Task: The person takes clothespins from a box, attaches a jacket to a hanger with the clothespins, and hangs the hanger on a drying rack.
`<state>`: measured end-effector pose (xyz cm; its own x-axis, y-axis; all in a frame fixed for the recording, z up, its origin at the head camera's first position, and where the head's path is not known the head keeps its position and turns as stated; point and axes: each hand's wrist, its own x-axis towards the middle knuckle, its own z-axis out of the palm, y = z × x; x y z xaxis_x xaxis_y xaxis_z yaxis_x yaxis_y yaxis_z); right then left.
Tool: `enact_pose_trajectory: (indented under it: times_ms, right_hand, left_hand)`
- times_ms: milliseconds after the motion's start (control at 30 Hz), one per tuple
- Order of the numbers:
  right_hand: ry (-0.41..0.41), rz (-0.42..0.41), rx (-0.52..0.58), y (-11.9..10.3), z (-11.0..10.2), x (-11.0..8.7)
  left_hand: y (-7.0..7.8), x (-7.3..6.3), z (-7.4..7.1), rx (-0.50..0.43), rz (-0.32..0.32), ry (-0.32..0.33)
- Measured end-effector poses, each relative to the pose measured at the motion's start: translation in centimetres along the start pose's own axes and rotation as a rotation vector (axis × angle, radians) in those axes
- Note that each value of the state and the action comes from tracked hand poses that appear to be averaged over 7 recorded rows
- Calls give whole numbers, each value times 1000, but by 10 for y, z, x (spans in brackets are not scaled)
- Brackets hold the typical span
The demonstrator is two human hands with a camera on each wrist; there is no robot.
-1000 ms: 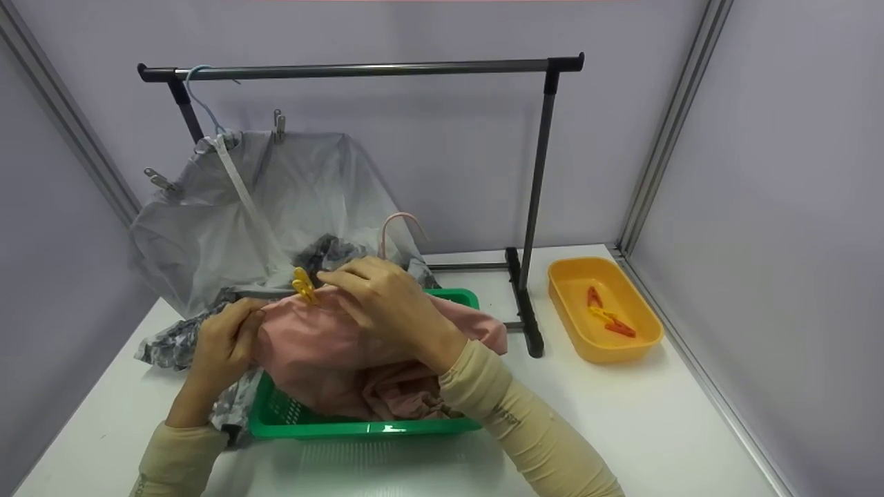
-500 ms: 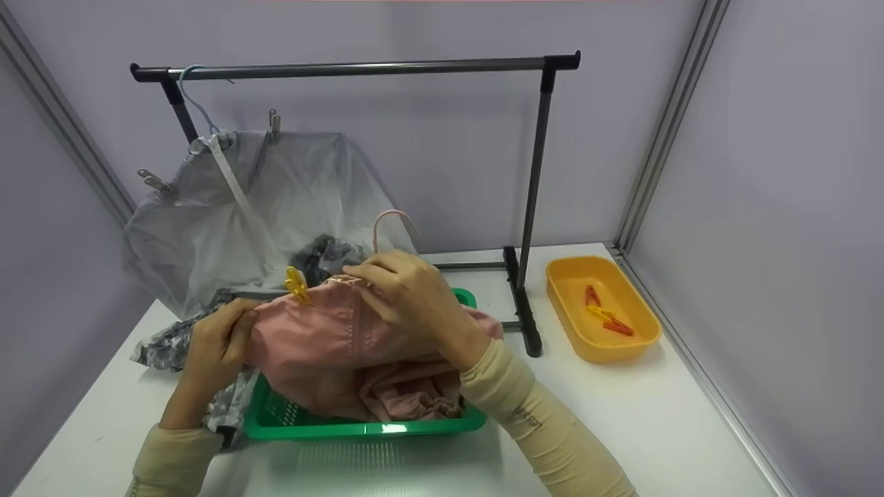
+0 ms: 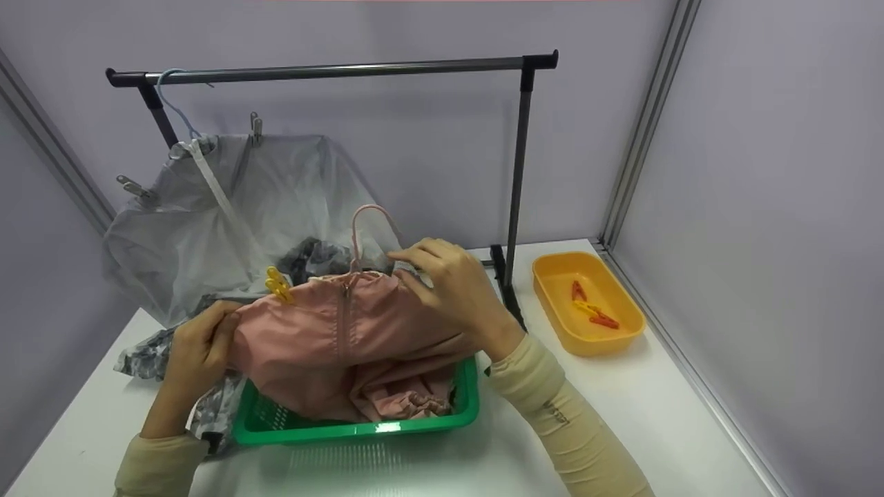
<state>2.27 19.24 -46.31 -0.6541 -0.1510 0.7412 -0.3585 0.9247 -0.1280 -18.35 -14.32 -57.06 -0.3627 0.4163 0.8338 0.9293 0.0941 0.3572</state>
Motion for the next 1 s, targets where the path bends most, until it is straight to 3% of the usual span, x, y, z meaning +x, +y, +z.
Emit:
enact_pose_trajectory:
  times_ms: [333, 667, 1000]
  right_hand:
    - [-9, 154, -49, 36, -21, -17]
    - [-53, 389, -72, 77, -42, -31]
    - [-92, 543, -76, 121, -60, -53]
  left_hand:
    - [0, 0, -6, 68, -51, 10]
    - [0, 2, -4, 72, -11, 50]
    - [0, 0, -4, 71, -8, 52]
